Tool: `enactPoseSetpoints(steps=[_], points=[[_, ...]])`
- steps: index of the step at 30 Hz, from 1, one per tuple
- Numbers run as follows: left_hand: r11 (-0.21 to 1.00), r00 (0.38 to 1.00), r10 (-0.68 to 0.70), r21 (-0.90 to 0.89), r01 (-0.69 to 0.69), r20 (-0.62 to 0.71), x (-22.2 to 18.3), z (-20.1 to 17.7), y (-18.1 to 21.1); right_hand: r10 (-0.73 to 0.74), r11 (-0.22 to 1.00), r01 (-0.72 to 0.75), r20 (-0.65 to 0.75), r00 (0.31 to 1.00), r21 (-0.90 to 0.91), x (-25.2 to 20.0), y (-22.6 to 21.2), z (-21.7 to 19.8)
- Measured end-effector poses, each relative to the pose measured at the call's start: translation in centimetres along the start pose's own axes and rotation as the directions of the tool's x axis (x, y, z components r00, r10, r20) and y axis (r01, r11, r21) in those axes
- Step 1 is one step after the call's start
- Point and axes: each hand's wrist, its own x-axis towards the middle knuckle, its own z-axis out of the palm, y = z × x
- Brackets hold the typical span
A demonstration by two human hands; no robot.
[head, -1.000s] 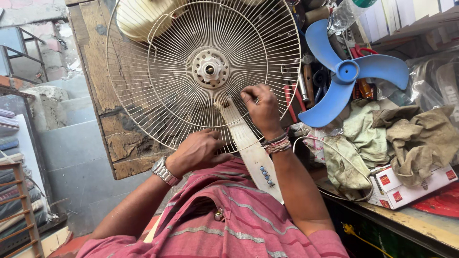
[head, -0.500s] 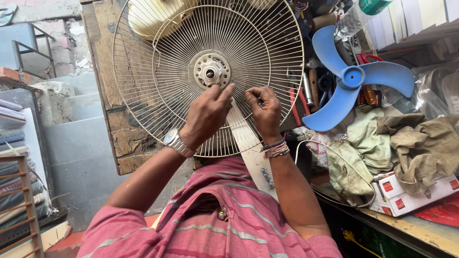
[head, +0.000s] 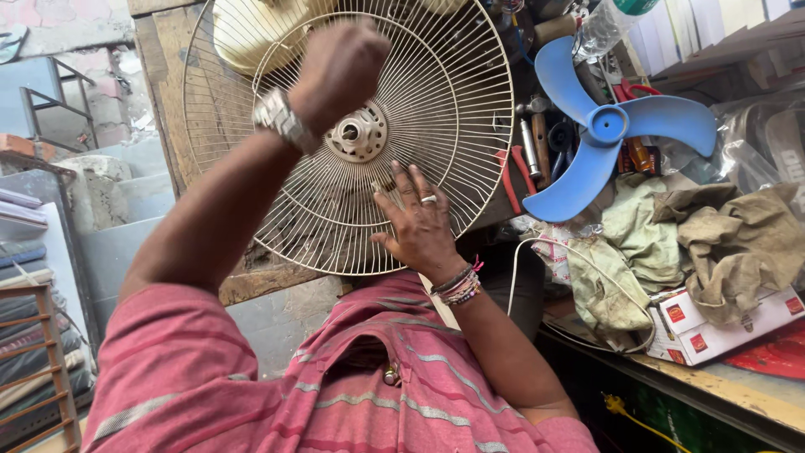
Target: The person disassembles a table fan by removing the blue blades and the front metal cage. They then remove the central hub and motor cover, apply lubricant to the motor shaft, and reassemble the components in reverse order.
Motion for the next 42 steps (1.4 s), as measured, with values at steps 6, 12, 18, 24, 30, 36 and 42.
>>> enactPoseSetpoints(steps=[6, 12, 18, 24, 30, 36, 42], points=[[0.458, 0.842, -0.464, -0.739, 0.494, 0.276, -4.6, -2.7, -2.9, 0.122, 0.991, -0.128, 0.129, 0.984, 0.037, 0.2, 0.0, 0.5], [0.054, 0.673, -0.583, -0.805, 0.591, 0.455, -11.1, -4.8, -0.4, 0.134, 0.988, -0.142, 0.125, 0.983, 0.058, 0.0, 1.5, 0.9], [0.269, 0.617, -0.339, -0.555, 0.787, 0.71, -13.4, -4.5, 5.6, 0.111, 0.992, -0.116, 0.086, 0.99, 0.053, -0.2, 1.8, 0.9], [0.259, 0.774, -0.067, -0.738, 0.623, 0.63, -10.8, -4.4, 9.3, 0.129, 0.991, -0.132, 0.112, 0.985, 0.015, -0.2, 1.5, 1.0], [0.893, 0.982, 0.025, -0.437, -0.107, -0.189, -3.0, -5.2, 7.2, 0.092, 0.995, -0.094, 0.063, 0.994, 0.035, -0.4, 1.4, 1.5], [0.897, 0.887, 0.253, -0.249, -0.364, -0.385, -0.7, -6.3, 3.2, 0.088, 0.996, -0.089, 0.076, 0.993, 0.015, -0.3, 2.1, 2.4], [0.892, 0.9, 0.434, -0.157, -0.423, 0.043, -1.4, -5.7, -0.6, 0.091, 0.993, -0.093, 0.037, 0.995, 0.066, -0.4, 1.9, 1.9]])
